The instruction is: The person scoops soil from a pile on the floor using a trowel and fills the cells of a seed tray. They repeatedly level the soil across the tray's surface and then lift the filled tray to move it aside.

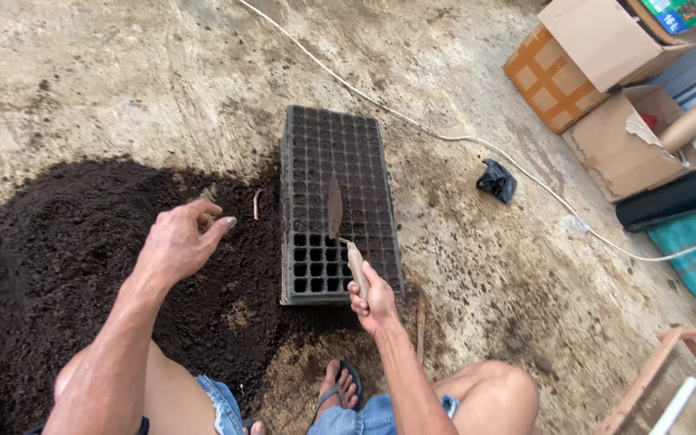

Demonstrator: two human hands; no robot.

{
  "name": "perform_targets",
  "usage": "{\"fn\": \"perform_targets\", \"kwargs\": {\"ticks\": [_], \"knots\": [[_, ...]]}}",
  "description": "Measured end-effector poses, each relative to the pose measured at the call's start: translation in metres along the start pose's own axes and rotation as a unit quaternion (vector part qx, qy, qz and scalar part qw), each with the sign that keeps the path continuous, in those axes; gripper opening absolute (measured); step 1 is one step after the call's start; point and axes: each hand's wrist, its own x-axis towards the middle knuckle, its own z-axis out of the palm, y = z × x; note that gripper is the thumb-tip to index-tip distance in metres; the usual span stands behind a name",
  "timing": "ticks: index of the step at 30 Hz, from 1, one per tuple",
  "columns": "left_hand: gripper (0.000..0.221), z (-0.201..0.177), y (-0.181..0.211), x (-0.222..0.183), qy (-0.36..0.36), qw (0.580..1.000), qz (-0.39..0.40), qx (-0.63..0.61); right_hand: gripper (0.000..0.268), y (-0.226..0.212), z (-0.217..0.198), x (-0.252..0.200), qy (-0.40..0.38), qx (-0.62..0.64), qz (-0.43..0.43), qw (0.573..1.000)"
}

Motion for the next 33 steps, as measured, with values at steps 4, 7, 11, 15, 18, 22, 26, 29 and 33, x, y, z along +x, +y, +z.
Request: {"fn": "perform_targets", "kwargs": {"ticks": [4, 7, 11, 15, 18, 22, 26, 29, 33], "knots": [[0.045, 0.003, -0.005, 0.001, 0.004, 1.000, -0.003, 0.000, 0.055, -0.001, 0.010, 0.001, 0.002, -0.012, -0.001, 1.000], [0.045, 0.000, -0.009, 0.004, 0.008, 1.000, 0.000, -0.004, 0.055, -0.001, 0.022, 0.000, -0.001, -0.010, 0.001, 1.000], [0.045, 0.000, -0.007, 0.001, 0.007, 1.000, -0.002, -0.005, 0.055, 0.011, 0.022, 0.008, -0.005, -0.015, 0.009, 1.000], [0.044, 0.003, -0.009, 0.005, 0.001, 1.000, -0.012, -0.009, 0.048, 0.001, 0.048, -0.008, -0.007, -0.023, 0.009, 1.000], [0.044, 0.002, -0.008, 0.004, 0.001, 1.000, -0.013, -0.011, 0.050, 0.018, 0.041, 0.008, -0.010, -0.018, 0.011, 1.000], [0.044, -0.002, -0.004, -0.001, 0.002, 1.000, -0.016, -0.017, 0.050, 0.027, 0.049, -0.007, -0.011, -0.011, 0.018, 1.000], [0.046, -0.004, -0.005, 0.005, 0.006, 1.000, 0.012, 0.000, 0.049, 0.024, 0.062, -0.019, -0.020, -0.031, 0.011, 0.999], [0.043, 0.002, -0.011, 0.005, 0.004, 0.999, 0.013, 0.032, 0.046, 0.031, 0.083, -0.056, -0.023, -0.116, 0.034, 0.992], [0.044, -0.010, -0.011, -0.001, -0.012, 0.999, -0.010, 0.046, 0.024, 0.112, 0.088, -0.048, -0.039, -0.270, 0.006, 0.962]]}}
